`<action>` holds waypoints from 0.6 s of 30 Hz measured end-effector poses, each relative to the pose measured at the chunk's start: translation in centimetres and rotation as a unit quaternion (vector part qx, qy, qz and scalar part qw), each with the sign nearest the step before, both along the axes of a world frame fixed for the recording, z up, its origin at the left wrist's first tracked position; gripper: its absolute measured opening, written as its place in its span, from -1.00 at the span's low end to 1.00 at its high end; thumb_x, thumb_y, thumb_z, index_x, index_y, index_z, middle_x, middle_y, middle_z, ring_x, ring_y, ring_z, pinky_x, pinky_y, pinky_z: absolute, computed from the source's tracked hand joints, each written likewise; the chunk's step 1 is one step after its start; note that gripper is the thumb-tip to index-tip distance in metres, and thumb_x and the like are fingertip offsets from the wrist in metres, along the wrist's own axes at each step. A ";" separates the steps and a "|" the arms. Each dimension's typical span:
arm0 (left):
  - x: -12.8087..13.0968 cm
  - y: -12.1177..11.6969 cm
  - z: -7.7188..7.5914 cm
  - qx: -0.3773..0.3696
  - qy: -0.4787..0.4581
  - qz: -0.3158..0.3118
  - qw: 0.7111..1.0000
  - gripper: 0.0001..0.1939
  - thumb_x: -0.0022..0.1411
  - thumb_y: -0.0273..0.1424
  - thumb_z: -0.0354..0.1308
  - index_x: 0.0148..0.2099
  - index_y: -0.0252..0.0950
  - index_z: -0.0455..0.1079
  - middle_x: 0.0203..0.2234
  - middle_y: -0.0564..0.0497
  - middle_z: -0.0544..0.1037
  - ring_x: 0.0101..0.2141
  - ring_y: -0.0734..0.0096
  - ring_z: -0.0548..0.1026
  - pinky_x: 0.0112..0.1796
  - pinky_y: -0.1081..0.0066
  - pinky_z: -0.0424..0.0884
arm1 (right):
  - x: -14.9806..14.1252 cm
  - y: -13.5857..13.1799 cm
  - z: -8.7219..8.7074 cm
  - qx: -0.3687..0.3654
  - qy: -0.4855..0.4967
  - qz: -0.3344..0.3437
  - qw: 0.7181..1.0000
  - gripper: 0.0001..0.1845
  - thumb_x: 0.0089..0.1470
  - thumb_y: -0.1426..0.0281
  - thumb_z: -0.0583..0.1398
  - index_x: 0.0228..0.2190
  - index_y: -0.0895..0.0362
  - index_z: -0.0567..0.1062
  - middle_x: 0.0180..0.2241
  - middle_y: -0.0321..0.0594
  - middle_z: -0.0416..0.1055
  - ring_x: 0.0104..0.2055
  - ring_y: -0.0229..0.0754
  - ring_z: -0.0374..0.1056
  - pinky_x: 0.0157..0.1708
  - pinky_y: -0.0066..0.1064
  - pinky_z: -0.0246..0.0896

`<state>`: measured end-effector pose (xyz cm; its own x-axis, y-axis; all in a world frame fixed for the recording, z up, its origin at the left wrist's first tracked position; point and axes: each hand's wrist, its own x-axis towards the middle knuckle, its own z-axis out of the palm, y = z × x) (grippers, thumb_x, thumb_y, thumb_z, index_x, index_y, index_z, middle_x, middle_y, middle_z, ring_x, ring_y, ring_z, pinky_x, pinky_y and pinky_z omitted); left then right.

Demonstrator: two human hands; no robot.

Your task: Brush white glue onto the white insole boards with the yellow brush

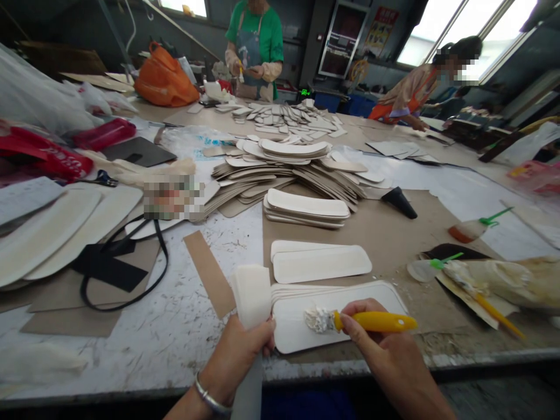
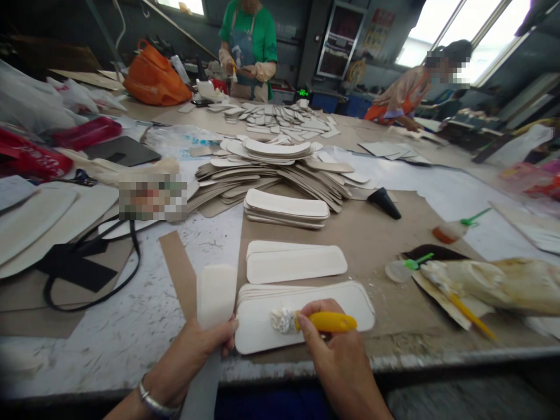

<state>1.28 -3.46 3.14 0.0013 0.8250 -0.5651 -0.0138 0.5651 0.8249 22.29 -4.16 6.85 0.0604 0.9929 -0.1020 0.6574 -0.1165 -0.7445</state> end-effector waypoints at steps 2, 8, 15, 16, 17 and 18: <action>0.0 -0.1 -0.4 0.008 -0.004 0.006 1.000 -0.80 -0.19 -0.28 0.15 -0.65 -0.31 0.29 -0.78 0.10 0.33 -0.68 0.50 0.26 -0.57 0.46 0.20 | 1.4 -0.4 -0.1 0.024 -0.051 -0.011 0.998 -0.72 0.01 0.14 0.10 -0.46 0.08 0.43 -0.41 -0.19 0.41 -0.31 -0.09 0.33 -0.25 -0.31 0.22; -0.3 -0.1 -1.1 0.028 0.009 0.002 1.000 -0.74 -0.18 -0.24 0.18 -0.68 -0.31 0.30 -0.80 0.09 0.34 -0.69 0.49 0.28 -0.58 0.46 0.23 | 4.4 -1.0 0.6 0.099 -0.160 -0.046 0.981 -0.74 0.05 0.19 0.07 -0.46 0.09 0.42 -0.40 -0.16 0.43 -0.30 -0.09 0.36 -0.23 -0.31 0.25; -0.4 -0.4 -1.7 0.045 0.010 0.009 0.999 -0.71 -0.17 -0.17 0.20 -0.65 -0.29 0.32 -0.81 0.12 0.35 -0.68 0.43 0.31 -0.56 0.45 0.25 | 5.8 -1.7 0.2 0.298 -0.286 -0.018 0.910 -0.83 0.11 0.32 0.08 -0.34 0.12 0.43 -0.37 -0.16 0.44 -0.29 -0.16 0.39 -0.22 -0.35 0.31; -0.4 -0.5 -1.8 0.039 0.011 0.013 0.999 -0.71 -0.19 -0.16 0.21 -0.64 -0.28 0.31 -0.82 0.12 0.35 -0.68 0.42 0.32 -0.56 0.44 0.26 | 5.2 -1.9 -0.3 0.301 -0.296 0.006 0.906 -0.85 0.12 0.37 0.07 -0.32 0.12 0.42 -0.37 -0.15 0.43 -0.29 -0.16 0.38 -0.22 -0.35 0.32; -0.4 -0.6 -1.9 0.034 0.012 0.016 0.999 -0.70 -0.20 -0.15 0.22 -0.64 -0.27 0.31 -0.82 0.12 0.35 -0.68 0.41 0.32 -0.56 0.43 0.27 | 4.5 -2.1 -0.9 0.303 -0.300 0.029 0.904 -0.85 0.12 0.42 0.05 -0.31 0.13 0.42 -0.38 -0.15 0.42 -0.29 -0.16 0.38 -0.23 -0.36 0.32; -0.4 -0.6 -2.0 0.030 0.013 0.017 0.999 -0.70 -0.21 -0.14 0.22 -0.62 -0.27 0.32 -0.82 0.12 0.36 -0.68 0.40 0.33 -0.56 0.43 0.27 | 3.4 -2.4 -1.4 0.305 -0.295 0.053 0.904 -0.84 0.12 0.47 0.04 -0.31 0.14 0.42 -0.39 -0.15 0.42 -0.29 -0.17 0.37 -0.25 -0.38 0.32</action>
<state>0.88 -4.06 1.19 -0.0425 0.8569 -0.5137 -0.0101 0.5138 0.8579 25.74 -6.55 5.45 -0.1740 0.8569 0.4852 0.9443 0.2849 -0.1645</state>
